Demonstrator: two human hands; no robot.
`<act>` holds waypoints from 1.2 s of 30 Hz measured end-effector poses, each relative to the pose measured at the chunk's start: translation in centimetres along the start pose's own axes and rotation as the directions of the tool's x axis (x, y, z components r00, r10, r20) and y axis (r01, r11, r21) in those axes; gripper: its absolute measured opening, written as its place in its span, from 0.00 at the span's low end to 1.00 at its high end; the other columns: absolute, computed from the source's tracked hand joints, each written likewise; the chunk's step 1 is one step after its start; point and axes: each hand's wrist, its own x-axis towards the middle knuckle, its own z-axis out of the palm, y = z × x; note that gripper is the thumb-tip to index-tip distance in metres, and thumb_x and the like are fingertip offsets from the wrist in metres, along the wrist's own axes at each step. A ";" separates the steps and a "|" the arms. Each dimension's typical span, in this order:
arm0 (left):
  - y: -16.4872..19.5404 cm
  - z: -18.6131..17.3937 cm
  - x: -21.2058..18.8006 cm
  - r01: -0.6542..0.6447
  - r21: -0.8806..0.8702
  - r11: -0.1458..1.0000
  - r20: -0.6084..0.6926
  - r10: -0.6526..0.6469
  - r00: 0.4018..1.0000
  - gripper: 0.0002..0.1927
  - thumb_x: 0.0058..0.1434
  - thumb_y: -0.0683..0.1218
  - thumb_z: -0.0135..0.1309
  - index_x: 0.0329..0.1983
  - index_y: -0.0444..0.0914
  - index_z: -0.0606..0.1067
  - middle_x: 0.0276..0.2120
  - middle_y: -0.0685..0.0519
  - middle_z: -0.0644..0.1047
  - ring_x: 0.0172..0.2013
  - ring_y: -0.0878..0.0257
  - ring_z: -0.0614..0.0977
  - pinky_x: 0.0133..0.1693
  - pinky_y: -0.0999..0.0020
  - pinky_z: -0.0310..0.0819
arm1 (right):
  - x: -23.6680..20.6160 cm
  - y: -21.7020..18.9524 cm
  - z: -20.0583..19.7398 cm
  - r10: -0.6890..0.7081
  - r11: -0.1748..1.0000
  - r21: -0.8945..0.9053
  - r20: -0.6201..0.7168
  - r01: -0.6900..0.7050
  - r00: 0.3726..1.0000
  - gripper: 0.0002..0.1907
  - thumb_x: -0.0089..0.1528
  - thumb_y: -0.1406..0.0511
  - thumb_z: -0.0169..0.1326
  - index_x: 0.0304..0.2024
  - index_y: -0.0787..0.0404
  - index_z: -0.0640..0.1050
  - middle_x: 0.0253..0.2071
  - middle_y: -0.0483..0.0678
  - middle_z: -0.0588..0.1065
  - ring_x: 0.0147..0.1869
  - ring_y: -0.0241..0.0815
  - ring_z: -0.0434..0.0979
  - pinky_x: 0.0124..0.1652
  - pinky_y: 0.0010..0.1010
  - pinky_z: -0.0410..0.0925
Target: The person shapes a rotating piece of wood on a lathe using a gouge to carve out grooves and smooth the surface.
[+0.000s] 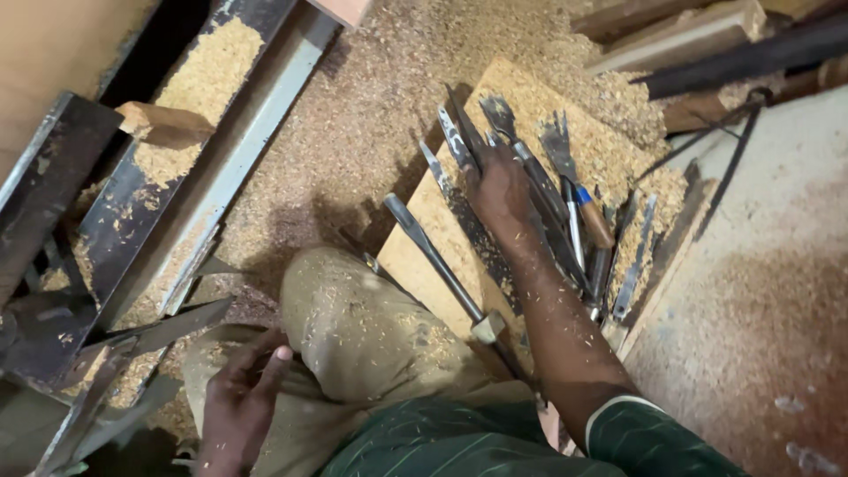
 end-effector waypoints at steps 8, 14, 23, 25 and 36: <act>3.9 1.3 2.4 0.008 0.030 1.000 -0.045 -0.007 0.999 0.23 0.62 0.51 0.59 0.58 0.36 0.78 0.48 0.46 0.84 0.49 0.59 0.83 0.52 0.65 0.76 | 7.2 -1.0 1.4 -0.168 0.985 0.041 0.048 0.166 0.985 0.10 0.59 0.63 0.63 0.41 0.58 0.83 0.42 0.56 0.79 0.47 0.58 0.79 0.48 0.46 0.72; 1.2 3.5 1.3 0.001 0.009 1.000 -0.009 0.000 1.000 0.22 0.63 0.51 0.58 0.58 0.38 0.76 0.53 0.48 0.81 0.50 0.59 0.83 0.50 0.66 0.78 | -5.6 -4.8 4.3 -0.018 0.991 0.103 0.733 -0.085 0.680 0.13 0.62 0.57 0.62 0.34 0.61 0.83 0.30 0.55 0.80 0.34 0.53 0.82 0.40 0.41 0.74; -4.2 4.7 9.8 -0.257 0.546 0.797 -0.059 0.343 0.937 0.21 0.61 0.58 0.60 0.48 0.40 0.82 0.45 0.43 0.83 0.47 0.49 0.85 0.50 0.57 0.78 | -15.5 -8.3 10.4 -0.110 0.991 0.121 0.560 0.051 0.821 0.14 0.57 0.56 0.61 0.38 0.59 0.83 0.36 0.56 0.81 0.42 0.57 0.82 0.42 0.47 0.73; -4.7 5.6 12.7 -0.109 0.738 0.666 -0.012 0.174 0.985 0.23 0.65 0.64 0.55 0.43 0.41 0.84 0.44 0.42 0.82 0.48 0.47 0.83 0.52 0.52 0.76 | -16.6 -9.9 10.4 -0.019 1.000 0.022 0.596 0.007 0.802 0.16 0.58 0.53 0.62 0.37 0.58 0.83 0.36 0.55 0.81 0.43 0.57 0.81 0.44 0.48 0.72; -6.9 10.9 16.4 -0.023 0.330 0.944 0.007 0.021 1.000 0.20 0.64 0.58 0.59 0.47 0.36 0.80 0.41 0.44 0.81 0.40 0.52 0.83 0.42 0.55 0.78 | -23.0 -13.2 8.3 0.108 0.955 0.206 0.434 -0.215 0.894 0.11 0.63 0.59 0.58 0.38 0.61 0.79 0.32 0.56 0.81 0.36 0.54 0.82 0.40 0.43 0.73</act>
